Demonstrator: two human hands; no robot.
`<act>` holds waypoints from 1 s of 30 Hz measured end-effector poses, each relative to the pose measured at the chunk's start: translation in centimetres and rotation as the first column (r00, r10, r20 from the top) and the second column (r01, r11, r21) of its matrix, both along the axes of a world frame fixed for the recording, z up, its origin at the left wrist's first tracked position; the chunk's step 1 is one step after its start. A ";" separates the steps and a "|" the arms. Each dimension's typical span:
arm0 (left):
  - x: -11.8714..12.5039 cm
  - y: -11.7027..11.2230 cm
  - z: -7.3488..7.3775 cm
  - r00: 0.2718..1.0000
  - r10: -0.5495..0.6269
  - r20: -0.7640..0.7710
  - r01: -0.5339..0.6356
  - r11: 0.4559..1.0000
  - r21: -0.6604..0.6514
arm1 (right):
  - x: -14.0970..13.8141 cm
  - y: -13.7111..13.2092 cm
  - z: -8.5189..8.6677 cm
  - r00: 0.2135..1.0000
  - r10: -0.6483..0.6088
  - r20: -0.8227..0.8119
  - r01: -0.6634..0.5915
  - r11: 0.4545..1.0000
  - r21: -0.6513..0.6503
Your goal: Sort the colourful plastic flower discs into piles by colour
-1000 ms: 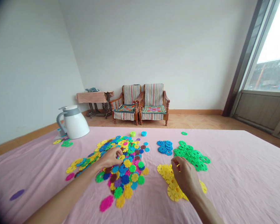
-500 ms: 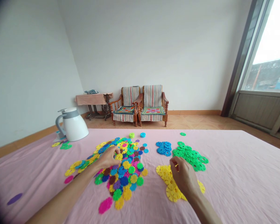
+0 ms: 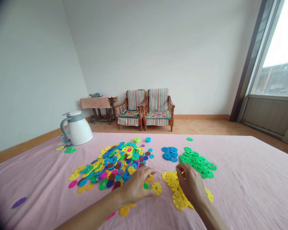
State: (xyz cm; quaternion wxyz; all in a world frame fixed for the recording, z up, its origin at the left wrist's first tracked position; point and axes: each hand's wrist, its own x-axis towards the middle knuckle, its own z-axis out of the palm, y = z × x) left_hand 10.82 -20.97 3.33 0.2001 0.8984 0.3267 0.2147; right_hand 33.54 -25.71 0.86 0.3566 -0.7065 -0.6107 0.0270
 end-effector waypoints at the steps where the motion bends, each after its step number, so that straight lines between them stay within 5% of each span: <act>1: -0.3 0.7 -0.1 1.000 0.012 0.009 -0.012 0.999 0.036 | 0.0 0.0 0.0 1.000 0.001 -0.001 -0.001 1.000 -0.003; 7: -5.4 8.1 0.7 0.949 0.303 -0.083 -0.276 0.931 0.237 | -0.3 -0.1 0.1 1.000 0.012 0.012 -0.012 1.000 0.000; 12: -7.6 11.5 0.8 0.938 0.298 -0.177 -0.247 0.932 0.264 | -0.7 -0.2 0.3 1.000 0.025 0.005 -0.025 1.000 -0.007; 23: -7.5 11.3 0.6 0.935 0.318 -0.157 -0.252 0.907 0.338 | -0.1 0.0 -0.1 1.000 0.016 -0.008 -0.017 1.000 -0.011; 27: -6.2 9.1 1.4 0.954 0.290 -0.079 -0.245 0.902 0.354 | -0.1 -0.2 0.2 1.000 0.003 -0.007 -0.003 1.000 -0.001; 30: -3.9 6.3 1.5 0.991 0.124 -0.056 -0.104 0.956 0.275 | -0.1 -0.3 0.6 1.000 -0.012 -0.010 0.012 1.000 0.010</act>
